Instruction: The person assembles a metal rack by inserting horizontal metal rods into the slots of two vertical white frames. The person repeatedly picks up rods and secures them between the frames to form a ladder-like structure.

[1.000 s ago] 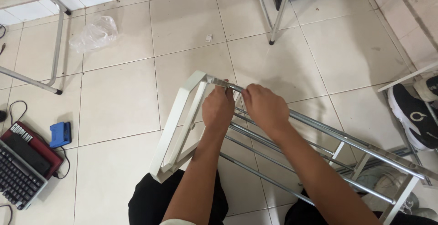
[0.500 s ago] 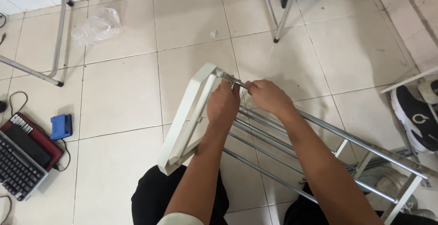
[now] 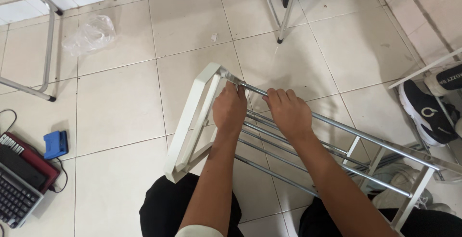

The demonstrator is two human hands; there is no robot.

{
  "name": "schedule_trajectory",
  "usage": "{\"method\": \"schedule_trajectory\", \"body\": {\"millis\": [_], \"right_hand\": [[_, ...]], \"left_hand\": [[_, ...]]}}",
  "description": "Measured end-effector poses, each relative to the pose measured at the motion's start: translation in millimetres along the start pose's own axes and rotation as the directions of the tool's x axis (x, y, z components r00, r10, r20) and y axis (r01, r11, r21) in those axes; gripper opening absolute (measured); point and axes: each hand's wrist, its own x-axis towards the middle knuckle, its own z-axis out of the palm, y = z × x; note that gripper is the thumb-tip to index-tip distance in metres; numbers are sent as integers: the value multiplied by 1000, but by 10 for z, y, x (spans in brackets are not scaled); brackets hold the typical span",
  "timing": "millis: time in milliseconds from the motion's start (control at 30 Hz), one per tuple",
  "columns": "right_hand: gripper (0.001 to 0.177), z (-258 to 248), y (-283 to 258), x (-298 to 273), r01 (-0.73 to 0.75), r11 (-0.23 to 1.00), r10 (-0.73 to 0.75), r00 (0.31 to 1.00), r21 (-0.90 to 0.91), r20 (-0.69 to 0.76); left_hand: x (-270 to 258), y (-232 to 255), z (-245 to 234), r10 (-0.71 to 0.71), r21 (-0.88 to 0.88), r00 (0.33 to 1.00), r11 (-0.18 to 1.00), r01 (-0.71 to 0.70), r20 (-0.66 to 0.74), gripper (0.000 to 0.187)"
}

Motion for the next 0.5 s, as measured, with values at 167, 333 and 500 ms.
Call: {"method": "schedule_trajectory", "body": {"millis": [167, 333, 500], "right_hand": [[31, -117, -13, 249, -245, 962, 170, 886, 123, 431], [41, -246, 96, 480, -456, 872, 222, 693, 179, 686], [36, -154, 69, 365, -264, 948, 151, 867, 180, 475]], "left_hand": [[18, 31, -92, 30, 52, 1000, 998, -30, 6, 43], [43, 55, -66, -47, 28, 998, 999, 46, 48, 42], [62, 31, -14, -17, 36, 1000, 999, 17, -1, 28]]}}
